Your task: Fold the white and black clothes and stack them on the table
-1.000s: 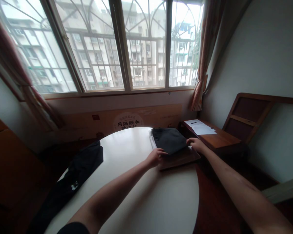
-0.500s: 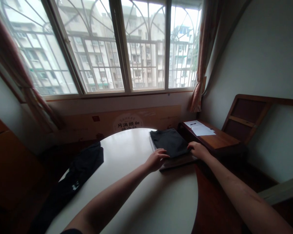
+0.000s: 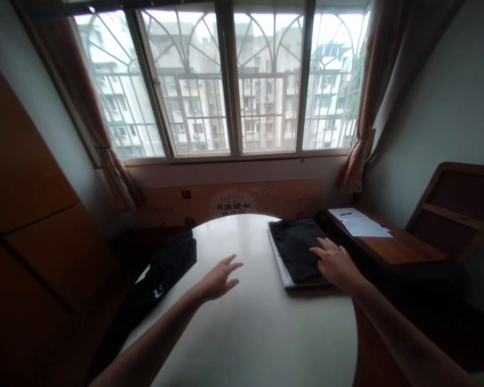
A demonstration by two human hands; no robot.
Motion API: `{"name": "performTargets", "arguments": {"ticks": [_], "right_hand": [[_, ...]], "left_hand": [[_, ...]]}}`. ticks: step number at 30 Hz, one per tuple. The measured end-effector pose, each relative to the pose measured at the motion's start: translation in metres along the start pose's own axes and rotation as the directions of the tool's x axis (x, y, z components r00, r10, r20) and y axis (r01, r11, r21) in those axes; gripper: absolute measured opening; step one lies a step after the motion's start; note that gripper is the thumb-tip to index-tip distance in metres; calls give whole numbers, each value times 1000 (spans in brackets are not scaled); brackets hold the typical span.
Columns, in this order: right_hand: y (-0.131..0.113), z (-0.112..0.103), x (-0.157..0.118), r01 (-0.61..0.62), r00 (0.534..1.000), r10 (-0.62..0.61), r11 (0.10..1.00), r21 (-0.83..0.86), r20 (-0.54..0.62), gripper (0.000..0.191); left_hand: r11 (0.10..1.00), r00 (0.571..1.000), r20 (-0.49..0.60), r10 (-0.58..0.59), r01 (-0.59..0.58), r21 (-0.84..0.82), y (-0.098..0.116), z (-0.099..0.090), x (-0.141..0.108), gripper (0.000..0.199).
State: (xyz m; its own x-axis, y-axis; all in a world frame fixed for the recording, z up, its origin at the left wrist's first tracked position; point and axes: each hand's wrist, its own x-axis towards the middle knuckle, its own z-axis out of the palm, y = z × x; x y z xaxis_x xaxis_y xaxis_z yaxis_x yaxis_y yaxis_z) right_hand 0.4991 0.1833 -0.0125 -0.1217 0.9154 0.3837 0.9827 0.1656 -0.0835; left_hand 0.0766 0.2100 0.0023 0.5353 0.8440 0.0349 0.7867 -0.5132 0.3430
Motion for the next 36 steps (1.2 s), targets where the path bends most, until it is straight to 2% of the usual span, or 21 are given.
{"name": "performTargets", "arguments": {"ticks": [2,3,5,7,8,9,12,16,20,24,26,28,30,31,33,36], "right_hand": [[-34,3,-3,87,995,-82,989,117,-48,48],[-52,4,-6,123,992,-114,976,179,-60,47],[-86,8,-12,184,983,-173,938,295,-62,48],[-118,11,-18,233,971,-233,886,401,-50,47],[-132,13,-21,249,965,-257,858,450,-43,46],[-145,14,-23,256,961,-276,830,496,-33,45],[-176,18,-27,242,947,-321,758,606,24,40],[-205,25,-25,182,926,-360,697,693,118,35],[-226,44,-13,71,921,-341,626,777,190,39],[-245,71,0,-56,929,-277,551,833,246,56],[-252,80,2,-70,943,-235,553,830,236,64],[-256,83,2,-36,959,-204,597,802,195,71],[-256,83,0,-7,965,-198,640,768,174,78],[-254,83,-1,2,964,-202,651,759,171,79],[-250,83,-4,10,965,-205,658,753,166,80],[-245,82,-5,36,966,-213,677,735,149,73]], "left_hand": [[969,973,-107,-203,215,120,-40,-26,-21,57],[921,933,-167,-320,348,174,-61,-38,-32,56],[780,805,-265,-531,586,220,-102,-59,-53,60],[666,694,-287,-660,718,204,-137,-71,-74,69],[637,663,-266,-700,748,186,-151,-72,-82,74],[632,652,-235,-721,757,165,-161,-71,-89,77],[687,696,-160,-700,718,113,-175,-57,-100,73],[740,744,-177,-645,665,101,-164,-32,-97,61],[827,821,-120,-558,562,-3,-127,-12,-92,64],[872,887,14,-462,457,-177,-69,3,-94,71],[883,931,117,-346,365,-295,-42,3,-96,69],[849,965,226,-131,227,-478,-26,-3,-98,63],[748,955,292,49,158,-645,-22,-10,-99,57],[702,950,304,71,169,-691,-25,-12,-98,55],[676,951,308,-21,241,-696,-36,-14,-95,50],[713,933,255,-253,358,-603,-57,-8,-84,45]]}}
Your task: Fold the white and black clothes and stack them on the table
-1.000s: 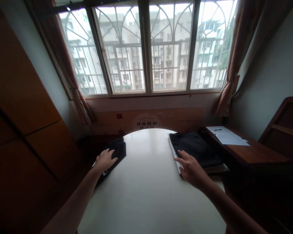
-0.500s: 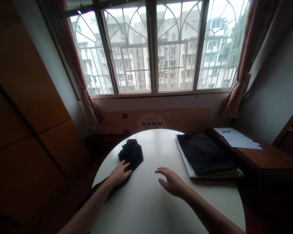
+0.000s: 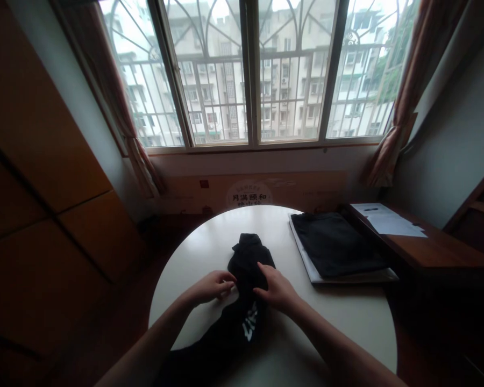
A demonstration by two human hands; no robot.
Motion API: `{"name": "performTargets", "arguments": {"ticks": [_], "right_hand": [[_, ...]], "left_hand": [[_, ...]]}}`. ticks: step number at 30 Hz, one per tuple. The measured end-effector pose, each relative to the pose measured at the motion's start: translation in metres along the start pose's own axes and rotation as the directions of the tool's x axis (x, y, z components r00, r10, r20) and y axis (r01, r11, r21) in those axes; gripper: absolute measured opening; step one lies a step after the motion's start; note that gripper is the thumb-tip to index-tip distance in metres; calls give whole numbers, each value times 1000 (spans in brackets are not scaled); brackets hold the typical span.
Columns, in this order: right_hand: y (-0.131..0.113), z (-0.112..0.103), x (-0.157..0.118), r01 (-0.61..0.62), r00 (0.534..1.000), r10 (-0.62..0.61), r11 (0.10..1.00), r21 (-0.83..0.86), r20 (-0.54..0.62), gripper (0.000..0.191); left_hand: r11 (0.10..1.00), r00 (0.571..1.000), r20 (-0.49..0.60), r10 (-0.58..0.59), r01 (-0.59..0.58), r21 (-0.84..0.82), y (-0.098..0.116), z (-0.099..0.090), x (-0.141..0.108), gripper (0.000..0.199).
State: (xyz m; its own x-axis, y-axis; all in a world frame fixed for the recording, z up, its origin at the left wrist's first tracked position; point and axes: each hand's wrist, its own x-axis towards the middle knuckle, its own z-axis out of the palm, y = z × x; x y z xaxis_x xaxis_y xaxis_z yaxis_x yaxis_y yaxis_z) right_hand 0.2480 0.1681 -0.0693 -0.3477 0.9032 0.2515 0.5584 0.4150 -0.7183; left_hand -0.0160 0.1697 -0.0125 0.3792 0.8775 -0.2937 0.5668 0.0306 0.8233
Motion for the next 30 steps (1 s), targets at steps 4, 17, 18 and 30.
{"name": "performTargets", "arguments": {"ticks": [4,17,18,30], "right_hand": [[-5,-6,1,-8,1000,8,997,-76,2,28],[19,-53,8,-4,746,524,621,784,-411,29],[22,-56,9,8,727,548,594,804,-412,29],[30,-49,9,-172,816,526,615,770,-238,62]], "left_hand": [[995,978,-206,-23,43,92,-9,-6,25,50],[989,934,-342,106,-64,132,-14,-21,63,19],[994,934,-345,98,-72,87,-14,-28,64,22],[920,868,-444,220,-336,-203,-43,-22,80,36]]}}
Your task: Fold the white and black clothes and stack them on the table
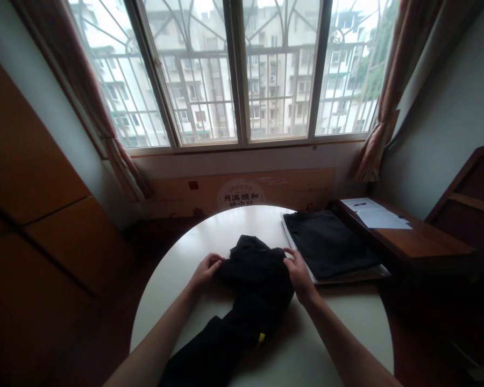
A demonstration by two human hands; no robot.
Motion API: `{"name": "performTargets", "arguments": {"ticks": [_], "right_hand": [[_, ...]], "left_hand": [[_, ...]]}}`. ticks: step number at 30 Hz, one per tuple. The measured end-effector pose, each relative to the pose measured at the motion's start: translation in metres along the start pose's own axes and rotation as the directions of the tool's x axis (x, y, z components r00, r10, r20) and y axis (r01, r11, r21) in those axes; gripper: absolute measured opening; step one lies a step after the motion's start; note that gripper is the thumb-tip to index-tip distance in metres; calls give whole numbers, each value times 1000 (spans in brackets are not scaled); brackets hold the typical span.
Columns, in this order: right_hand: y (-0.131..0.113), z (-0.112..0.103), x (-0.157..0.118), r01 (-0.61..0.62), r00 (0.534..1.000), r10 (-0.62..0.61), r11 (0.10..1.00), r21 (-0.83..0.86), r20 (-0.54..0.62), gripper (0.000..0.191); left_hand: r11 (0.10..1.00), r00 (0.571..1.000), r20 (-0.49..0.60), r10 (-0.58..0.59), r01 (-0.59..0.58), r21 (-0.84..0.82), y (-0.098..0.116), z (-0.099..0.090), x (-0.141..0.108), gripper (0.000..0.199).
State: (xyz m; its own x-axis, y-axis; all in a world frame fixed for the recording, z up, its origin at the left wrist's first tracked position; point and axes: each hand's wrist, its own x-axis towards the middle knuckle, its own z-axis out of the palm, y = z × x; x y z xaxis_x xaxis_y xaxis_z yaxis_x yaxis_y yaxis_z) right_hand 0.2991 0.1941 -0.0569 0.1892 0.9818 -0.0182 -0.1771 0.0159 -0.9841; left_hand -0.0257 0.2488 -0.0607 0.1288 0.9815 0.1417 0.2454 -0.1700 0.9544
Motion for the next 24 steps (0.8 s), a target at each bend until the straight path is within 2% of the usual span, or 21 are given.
{"name": "performTargets", "arguments": {"ticks": [2,4,7,10,13,16,18,20,24], "right_hand": [[6,1,0,39,995,-26,990,-134,96,70],[11,3,-1,105,978,-33,931,-349,206,69],[13,7,-7,272,932,-32,720,-638,360,57],[5,10,-16,381,888,11,545,-747,461,42],[-6,12,-24,392,897,37,396,-831,441,43],[-13,16,-29,367,928,-36,259,-893,371,47],[-15,17,-32,371,928,-115,205,-906,355,47],[-15,17,-32,401,907,-206,161,-902,366,47],[-10,12,-28,462,836,-390,118,-879,387,40]], "left_hand": [[991,998,14,64,-65,113,-4,3,-3,29],[974,995,18,101,-103,203,-3,4,-7,26],[941,992,13,129,-127,314,4,2,-12,26],[919,995,13,103,-100,381,9,-4,-15,24],[912,999,3,54,-51,408,12,-12,-16,27],[890,993,-84,79,-32,455,13,-18,-15,31],[869,987,-123,103,-29,494,14,-21,-14,32],[845,986,-129,104,-19,535,15,-23,-14,31],[770,988,-131,86,18,637,22,-25,-16,30]]}}
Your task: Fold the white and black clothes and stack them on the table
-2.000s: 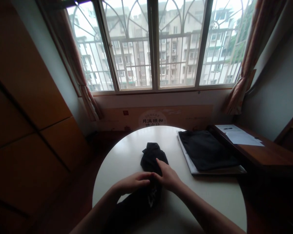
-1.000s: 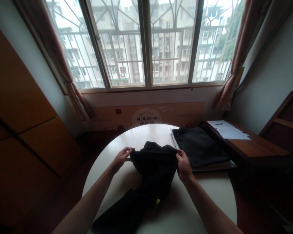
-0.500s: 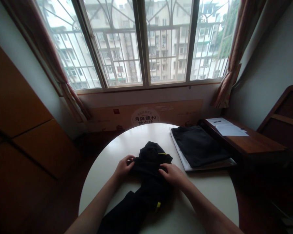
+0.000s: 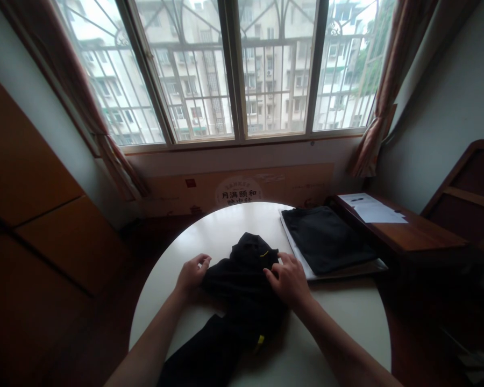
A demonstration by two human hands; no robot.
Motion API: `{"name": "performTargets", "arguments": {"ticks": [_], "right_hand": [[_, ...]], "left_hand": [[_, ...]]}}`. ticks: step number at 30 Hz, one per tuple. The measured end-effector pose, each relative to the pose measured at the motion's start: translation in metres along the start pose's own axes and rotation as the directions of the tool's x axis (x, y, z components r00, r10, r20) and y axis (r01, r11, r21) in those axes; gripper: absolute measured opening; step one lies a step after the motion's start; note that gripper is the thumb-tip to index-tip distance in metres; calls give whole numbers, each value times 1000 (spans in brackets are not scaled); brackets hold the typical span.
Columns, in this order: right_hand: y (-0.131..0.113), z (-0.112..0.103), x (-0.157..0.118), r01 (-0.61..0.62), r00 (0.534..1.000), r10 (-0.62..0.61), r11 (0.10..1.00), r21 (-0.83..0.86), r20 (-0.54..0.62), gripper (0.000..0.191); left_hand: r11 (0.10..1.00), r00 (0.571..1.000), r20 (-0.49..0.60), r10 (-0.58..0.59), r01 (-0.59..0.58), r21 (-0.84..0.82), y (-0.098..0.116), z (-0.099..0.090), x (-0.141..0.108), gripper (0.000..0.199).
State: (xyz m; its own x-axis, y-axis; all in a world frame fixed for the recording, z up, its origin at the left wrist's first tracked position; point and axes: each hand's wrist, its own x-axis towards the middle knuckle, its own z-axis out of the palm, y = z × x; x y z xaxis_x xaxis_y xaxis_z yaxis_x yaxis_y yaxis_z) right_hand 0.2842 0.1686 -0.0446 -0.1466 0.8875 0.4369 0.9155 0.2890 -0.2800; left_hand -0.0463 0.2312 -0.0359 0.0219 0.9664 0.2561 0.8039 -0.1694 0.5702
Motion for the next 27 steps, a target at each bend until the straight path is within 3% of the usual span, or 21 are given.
{"name": "performTargets", "arguments": {"ticks": [3,6,9,13,19,23,27], "right_hand": [[6,10,-1,70,992,-65,997,42,-104,24],[10,25,-2,125,984,-114,989,75,-133,55],[11,39,-3,133,990,-128,985,105,-53,72],[9,47,-4,86,990,-101,987,137,102,77],[2,29,-2,56,988,-76,987,147,133,60],[-6,11,-2,5,987,-34,984,179,156,54],[-11,2,-5,-45,977,-45,909,415,206,51]], "left_hand": [[992,1000,21,1,-4,129,3,-3,-2,31],[979,996,75,45,-59,195,6,-1,-3,31],[952,989,110,100,-127,278,9,4,-4,34],[929,980,167,112,-163,333,11,9,-5,27],[963,967,153,204,-226,149,11,10,-6,10],[985,990,74,123,-113,-127,10,9,-7,2],[943,997,-43,70,-80,-322,6,8,-4,9]]}}
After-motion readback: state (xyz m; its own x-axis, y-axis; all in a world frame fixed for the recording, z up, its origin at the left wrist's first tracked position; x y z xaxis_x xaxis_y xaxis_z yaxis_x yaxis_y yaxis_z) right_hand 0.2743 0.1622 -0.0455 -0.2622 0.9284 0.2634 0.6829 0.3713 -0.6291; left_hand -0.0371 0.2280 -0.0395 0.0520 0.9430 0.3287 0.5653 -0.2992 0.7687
